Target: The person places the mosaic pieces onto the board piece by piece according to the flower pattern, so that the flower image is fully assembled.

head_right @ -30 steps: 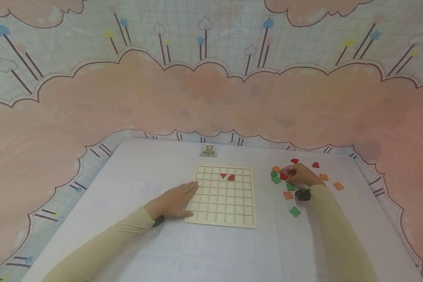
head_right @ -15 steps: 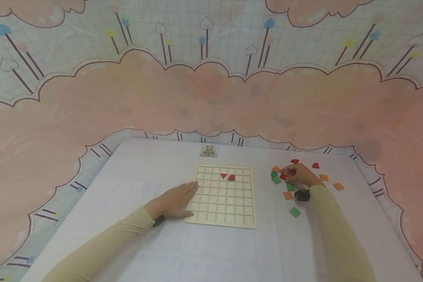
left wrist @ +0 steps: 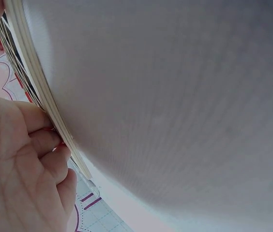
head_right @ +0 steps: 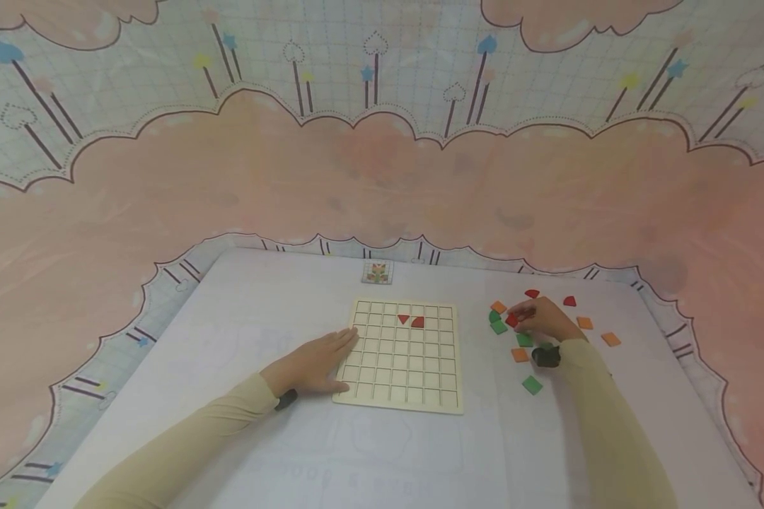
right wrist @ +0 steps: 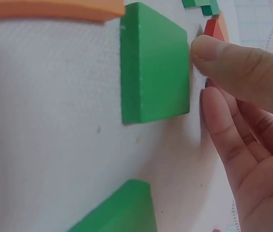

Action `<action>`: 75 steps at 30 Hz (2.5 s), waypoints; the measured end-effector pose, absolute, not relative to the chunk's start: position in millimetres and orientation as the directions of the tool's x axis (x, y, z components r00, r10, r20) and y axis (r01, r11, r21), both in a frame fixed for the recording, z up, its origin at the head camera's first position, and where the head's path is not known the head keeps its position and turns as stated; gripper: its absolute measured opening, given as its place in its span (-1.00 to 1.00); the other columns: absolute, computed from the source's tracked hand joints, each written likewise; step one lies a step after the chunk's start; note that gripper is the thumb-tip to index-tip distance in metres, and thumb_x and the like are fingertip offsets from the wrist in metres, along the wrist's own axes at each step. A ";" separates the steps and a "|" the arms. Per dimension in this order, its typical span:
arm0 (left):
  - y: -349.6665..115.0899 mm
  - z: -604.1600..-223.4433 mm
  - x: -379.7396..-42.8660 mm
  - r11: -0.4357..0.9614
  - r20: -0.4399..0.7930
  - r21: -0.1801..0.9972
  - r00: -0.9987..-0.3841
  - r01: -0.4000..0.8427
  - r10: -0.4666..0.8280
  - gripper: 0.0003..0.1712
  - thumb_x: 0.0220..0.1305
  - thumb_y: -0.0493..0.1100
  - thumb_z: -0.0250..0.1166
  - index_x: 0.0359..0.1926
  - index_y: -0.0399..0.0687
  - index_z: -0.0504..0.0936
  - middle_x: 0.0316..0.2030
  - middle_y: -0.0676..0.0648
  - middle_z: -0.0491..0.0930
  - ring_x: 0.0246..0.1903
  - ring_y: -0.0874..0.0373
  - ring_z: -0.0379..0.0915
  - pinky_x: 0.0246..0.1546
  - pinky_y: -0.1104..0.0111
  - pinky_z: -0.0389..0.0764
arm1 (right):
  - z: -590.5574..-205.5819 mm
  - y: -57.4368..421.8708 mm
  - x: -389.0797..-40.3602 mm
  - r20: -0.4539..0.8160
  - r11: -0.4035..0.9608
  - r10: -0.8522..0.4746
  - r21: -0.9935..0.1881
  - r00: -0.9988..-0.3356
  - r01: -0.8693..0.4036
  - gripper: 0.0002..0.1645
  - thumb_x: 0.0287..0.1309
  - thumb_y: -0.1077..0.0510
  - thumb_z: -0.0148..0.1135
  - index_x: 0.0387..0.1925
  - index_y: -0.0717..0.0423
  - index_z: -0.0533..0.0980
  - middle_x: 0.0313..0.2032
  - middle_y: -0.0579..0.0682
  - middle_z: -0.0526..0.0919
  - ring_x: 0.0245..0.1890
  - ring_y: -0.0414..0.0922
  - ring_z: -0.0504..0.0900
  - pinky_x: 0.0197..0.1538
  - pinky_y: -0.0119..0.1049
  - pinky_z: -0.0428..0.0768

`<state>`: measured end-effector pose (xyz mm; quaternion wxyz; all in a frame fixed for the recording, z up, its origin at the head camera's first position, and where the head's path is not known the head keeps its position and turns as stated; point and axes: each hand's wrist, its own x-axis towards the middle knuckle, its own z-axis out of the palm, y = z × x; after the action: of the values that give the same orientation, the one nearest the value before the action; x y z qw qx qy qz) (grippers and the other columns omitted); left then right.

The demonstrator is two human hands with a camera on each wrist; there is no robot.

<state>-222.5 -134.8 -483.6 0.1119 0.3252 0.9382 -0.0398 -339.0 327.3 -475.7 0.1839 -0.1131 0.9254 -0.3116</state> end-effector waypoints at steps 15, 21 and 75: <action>-132.1 -484.8 -222.4 0.791 -0.251 -0.016 -0.769 0.611 0.588 0.06 0.22 0.38 0.03 0.45 -0.25 -0.06 0.47 -0.18 -0.09 0.47 0.03 -0.17 0.46 0.26 0.03 | -471.1 316.5 -339.5 -0.175 0.736 -0.387 -0.650 -0.905 -0.189 -0.49 0.02 0.20 0.36 0.04 0.31 0.53 -0.05 0.26 0.63 -0.17 -0.08 0.61 -0.09 -0.34 0.64; -131.0 -483.8 -221.8 0.797 -0.251 -0.010 -0.773 0.604 0.583 0.06 0.23 0.37 0.04 0.45 -0.25 -0.07 0.48 -0.18 -0.10 0.47 0.03 -0.17 0.47 0.26 0.02 | -466.6 293.6 -342.4 -0.125 0.705 -0.417 -0.670 -0.900 -0.234 -0.53 0.00 0.25 0.36 0.01 0.31 0.55 -0.07 0.24 0.65 -0.24 -0.20 0.59 -0.21 -0.55 0.57; -130.0 -483.4 -223.7 0.802 -0.266 0.021 -0.769 0.598 0.581 0.05 0.23 0.38 0.01 0.46 -0.22 -0.10 0.49 -0.14 -0.15 0.48 0.06 -0.22 0.47 0.25 0.00 | -479.7 109.1 -356.2 -0.117 0.578 -0.658 -0.711 -0.743 -0.400 -0.61 -0.08 0.35 0.38 -0.11 0.27 0.61 -0.24 0.13 0.66 -0.31 -0.17 0.59 -0.21 -0.35 0.63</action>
<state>-223.7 -130.0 -483.4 0.1306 0.3134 0.9401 -0.0324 -356.2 109.1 -479.7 0.1881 -0.3048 0.8681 -0.3437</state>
